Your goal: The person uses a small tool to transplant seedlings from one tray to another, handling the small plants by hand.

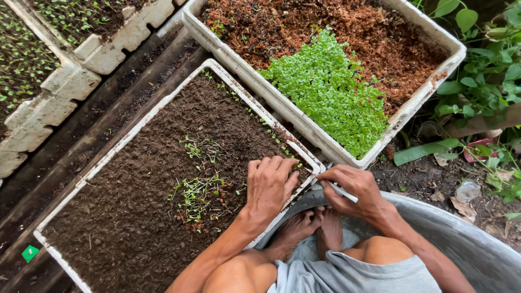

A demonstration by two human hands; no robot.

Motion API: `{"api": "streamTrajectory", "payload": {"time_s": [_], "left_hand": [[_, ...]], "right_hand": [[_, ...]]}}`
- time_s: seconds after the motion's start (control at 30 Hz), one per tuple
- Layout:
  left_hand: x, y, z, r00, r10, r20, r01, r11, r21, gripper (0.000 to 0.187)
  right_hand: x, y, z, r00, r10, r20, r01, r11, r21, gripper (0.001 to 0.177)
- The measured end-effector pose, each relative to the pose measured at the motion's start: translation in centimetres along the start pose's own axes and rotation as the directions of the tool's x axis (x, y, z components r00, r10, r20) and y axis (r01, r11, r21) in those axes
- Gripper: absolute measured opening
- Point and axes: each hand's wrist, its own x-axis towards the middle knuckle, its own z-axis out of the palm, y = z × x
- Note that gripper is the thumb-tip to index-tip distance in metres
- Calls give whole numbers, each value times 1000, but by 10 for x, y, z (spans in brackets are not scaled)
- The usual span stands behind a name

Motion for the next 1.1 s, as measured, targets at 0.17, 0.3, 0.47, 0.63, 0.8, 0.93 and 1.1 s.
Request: {"api": "streamTrajectory", "payload": {"time_s": [0.17, 0.3, 0.47, 0.63, 0.8, 0.93, 1.1], "left_hand": [[-11, -9, 8, 996, 85, 21, -85, 996, 1, 16], [-11, -2, -1, 991, 120, 56, -120, 993, -9, 20], [-12, -6, 11, 991, 122, 62, -124, 992, 21, 23], [-12, -8, 12, 991, 131, 29, -132, 991, 23, 23], [-3, -24, -29, 996, 30, -78, -32, 999, -25, 22], [1, -73, -75, 979, -153, -134, 154, 988, -4, 19], [5, -113, -92, 995, -91, 49, 67, 930, 362, 42]], "right_hand": [[20, -8, -8, 978, 28, 206, -8, 995, -96, 8], [27, -12, -12, 951, 29, 308, 21, 987, -157, 3], [26, -16, -21, 951, 53, 304, -7, 989, -148, 5], [24, -23, -28, 965, 90, 248, -76, 995, -65, 9], [21, -19, -27, 976, 155, 154, -165, 985, 56, 9], [27, -23, -29, 977, 197, 79, -203, 976, 81, 9], [25, -25, -24, 986, 100, 135, -109, 992, 63, 10]]}}
